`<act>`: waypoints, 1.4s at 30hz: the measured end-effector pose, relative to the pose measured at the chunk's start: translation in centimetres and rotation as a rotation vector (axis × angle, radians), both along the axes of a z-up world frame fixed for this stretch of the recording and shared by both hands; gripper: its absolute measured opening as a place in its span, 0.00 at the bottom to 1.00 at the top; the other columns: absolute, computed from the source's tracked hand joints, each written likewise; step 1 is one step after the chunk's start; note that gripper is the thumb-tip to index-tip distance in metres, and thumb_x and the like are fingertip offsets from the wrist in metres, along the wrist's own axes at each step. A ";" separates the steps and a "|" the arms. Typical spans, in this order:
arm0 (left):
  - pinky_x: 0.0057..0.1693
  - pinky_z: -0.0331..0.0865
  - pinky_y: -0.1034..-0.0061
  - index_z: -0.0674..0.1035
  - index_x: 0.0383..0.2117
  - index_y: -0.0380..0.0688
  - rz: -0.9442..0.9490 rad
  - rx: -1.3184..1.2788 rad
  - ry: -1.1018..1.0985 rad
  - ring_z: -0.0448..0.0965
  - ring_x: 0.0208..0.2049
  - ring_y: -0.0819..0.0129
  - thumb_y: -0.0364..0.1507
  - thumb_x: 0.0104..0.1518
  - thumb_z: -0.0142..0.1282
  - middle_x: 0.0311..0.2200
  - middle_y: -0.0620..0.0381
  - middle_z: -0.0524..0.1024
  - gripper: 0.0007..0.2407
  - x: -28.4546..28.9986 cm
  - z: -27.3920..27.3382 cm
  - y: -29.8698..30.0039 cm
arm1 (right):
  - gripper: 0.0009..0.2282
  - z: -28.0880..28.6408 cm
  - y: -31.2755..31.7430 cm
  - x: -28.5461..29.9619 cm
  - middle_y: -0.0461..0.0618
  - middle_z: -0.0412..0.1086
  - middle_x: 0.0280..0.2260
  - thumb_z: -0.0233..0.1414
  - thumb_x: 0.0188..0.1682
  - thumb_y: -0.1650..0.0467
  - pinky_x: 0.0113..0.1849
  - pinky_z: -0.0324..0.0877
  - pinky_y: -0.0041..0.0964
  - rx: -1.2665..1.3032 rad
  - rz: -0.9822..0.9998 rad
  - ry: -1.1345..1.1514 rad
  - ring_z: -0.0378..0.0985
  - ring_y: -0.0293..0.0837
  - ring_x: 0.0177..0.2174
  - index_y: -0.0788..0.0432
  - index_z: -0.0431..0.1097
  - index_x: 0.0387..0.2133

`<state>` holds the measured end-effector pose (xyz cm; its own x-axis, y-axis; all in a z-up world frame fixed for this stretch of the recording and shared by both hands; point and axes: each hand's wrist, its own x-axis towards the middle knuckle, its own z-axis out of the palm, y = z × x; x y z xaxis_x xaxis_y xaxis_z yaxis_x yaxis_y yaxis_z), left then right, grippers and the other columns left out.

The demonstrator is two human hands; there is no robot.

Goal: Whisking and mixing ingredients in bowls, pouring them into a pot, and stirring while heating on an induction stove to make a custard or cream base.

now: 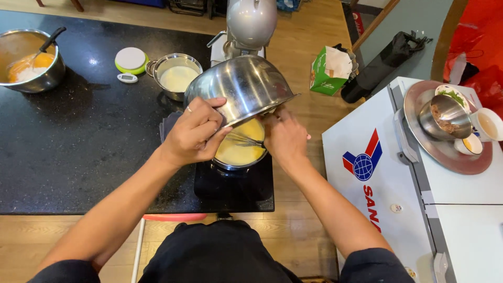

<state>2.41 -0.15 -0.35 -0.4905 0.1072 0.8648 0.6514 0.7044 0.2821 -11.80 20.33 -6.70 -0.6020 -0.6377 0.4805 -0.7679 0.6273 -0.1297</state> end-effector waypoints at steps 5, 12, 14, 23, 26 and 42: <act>0.59 0.76 0.62 0.73 0.22 0.34 0.023 -0.052 0.026 0.76 0.39 0.54 0.15 0.52 0.66 0.29 0.51 0.71 0.10 -0.2 -0.4 -0.6 | 0.11 0.2 1.6 2.0 0.52 0.70 0.35 0.54 0.39 0.77 0.31 0.73 0.52 0.107 0.072 -0.028 0.76 0.54 0.35 0.52 0.80 0.32; 0.60 0.77 0.62 0.72 0.21 0.34 0.066 -0.032 0.029 0.76 0.38 0.55 0.14 0.52 0.65 0.29 0.51 0.70 0.11 -1.0 -1.8 -0.9 | 0.06 0.4 3.9 2.1 0.48 0.66 0.30 0.56 0.35 0.74 0.30 0.70 0.50 0.195 0.090 0.005 0.74 0.52 0.32 0.53 0.79 0.25; 0.60 0.77 0.62 0.71 0.21 0.34 0.068 -0.034 0.027 0.76 0.38 0.55 0.14 0.52 0.65 0.29 0.51 0.70 0.11 -1.2 -1.6 -0.8 | 0.08 0.9 3.3 1.6 0.48 0.67 0.31 0.55 0.37 0.74 0.31 0.70 0.50 0.150 0.066 0.026 0.74 0.51 0.33 0.52 0.79 0.28; 0.58 0.75 0.64 0.74 0.25 0.33 0.064 -0.074 0.023 0.77 0.41 0.51 0.15 0.53 0.66 0.31 0.51 0.71 0.09 -0.6 -0.5 -0.2 | 0.13 1.3 0.3 1.1 0.53 0.69 0.35 0.54 0.39 0.74 0.32 0.72 0.48 0.197 0.066 0.146 0.74 0.53 0.38 0.54 0.79 0.38; 0.58 0.75 0.63 0.73 0.25 0.33 0.093 -0.083 0.038 0.77 0.42 0.50 0.15 0.53 0.66 0.31 0.50 0.72 0.09 -0.6 -0.6 -0.7 | 0.13 0.8 2.4 2.1 0.51 0.69 0.36 0.54 0.41 0.74 0.35 0.74 0.47 0.259 0.116 0.079 0.75 0.52 0.37 0.53 0.79 0.39; 0.46 0.73 0.66 0.75 0.29 0.32 0.112 -0.189 0.051 0.80 0.47 0.48 0.16 0.53 0.67 0.32 0.50 0.73 0.08 -0.1 -0.4 -1.3 | 0.17 2.5 -2.1 -0.2 0.56 0.70 0.36 0.55 0.36 0.75 0.32 0.73 0.53 0.348 0.003 0.124 0.73 0.56 0.39 0.55 0.77 0.42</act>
<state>2.31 -1.47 -0.75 -0.4650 0.2173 0.8582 0.5764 0.8101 0.1073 -12.01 18.27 -4.15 -0.5506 -0.7776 0.3036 -0.7664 0.6150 0.1854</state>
